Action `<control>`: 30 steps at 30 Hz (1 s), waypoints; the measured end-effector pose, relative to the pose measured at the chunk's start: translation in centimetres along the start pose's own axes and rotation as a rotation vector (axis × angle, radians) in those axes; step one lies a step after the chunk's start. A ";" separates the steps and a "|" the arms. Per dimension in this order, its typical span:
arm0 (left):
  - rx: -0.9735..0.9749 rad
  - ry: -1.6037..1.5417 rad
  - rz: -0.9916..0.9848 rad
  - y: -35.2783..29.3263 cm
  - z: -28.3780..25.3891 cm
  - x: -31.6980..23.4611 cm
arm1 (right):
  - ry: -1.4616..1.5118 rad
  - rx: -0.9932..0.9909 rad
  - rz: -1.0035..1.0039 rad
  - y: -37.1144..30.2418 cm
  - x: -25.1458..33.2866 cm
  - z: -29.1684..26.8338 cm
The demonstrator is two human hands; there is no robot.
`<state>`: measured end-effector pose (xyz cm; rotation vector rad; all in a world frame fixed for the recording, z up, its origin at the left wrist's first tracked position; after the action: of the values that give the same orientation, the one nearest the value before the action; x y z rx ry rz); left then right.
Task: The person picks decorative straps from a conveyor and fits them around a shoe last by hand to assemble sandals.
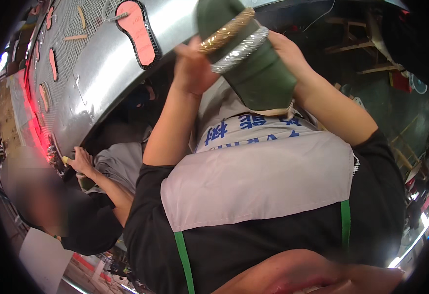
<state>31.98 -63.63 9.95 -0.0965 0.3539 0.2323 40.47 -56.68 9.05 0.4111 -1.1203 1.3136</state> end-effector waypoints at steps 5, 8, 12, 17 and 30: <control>0.133 0.309 0.221 0.2 2.4 -4.5 | -0.066 -0.236 -0.093 -2.1 3.0 0.5; 0.186 0.130 0.201 -0.4 1.1 -4.0 | -0.244 -0.262 -0.248 -3.0 4.4 0.5; 0.175 0.038 0.182 0.1 0.0 -3.6 | -0.314 -0.258 -0.304 -2.3 4.9 0.1; 0.197 0.073 0.177 0.7 0.8 -3.8 | -0.364 -0.209 -0.296 -1.2 5.1 -0.4; 0.248 0.819 -0.261 6.1 1.2 -5.5 | 0.078 0.067 -0.081 -1.6 -0.3 0.0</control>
<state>25.89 -58.69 12.74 0.0131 1.1727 -0.1258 41.97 -57.23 9.36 0.4463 -0.9875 1.2879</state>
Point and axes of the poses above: each hand's wrist, its own y-axis towards the middle knuckle, its own z-axis out of the palm, x = y × z, the point moved 9 cm from there along y, towards the middle knuckle, and after that the axes turned 12 degrees about -y, right-handed, at the moved point
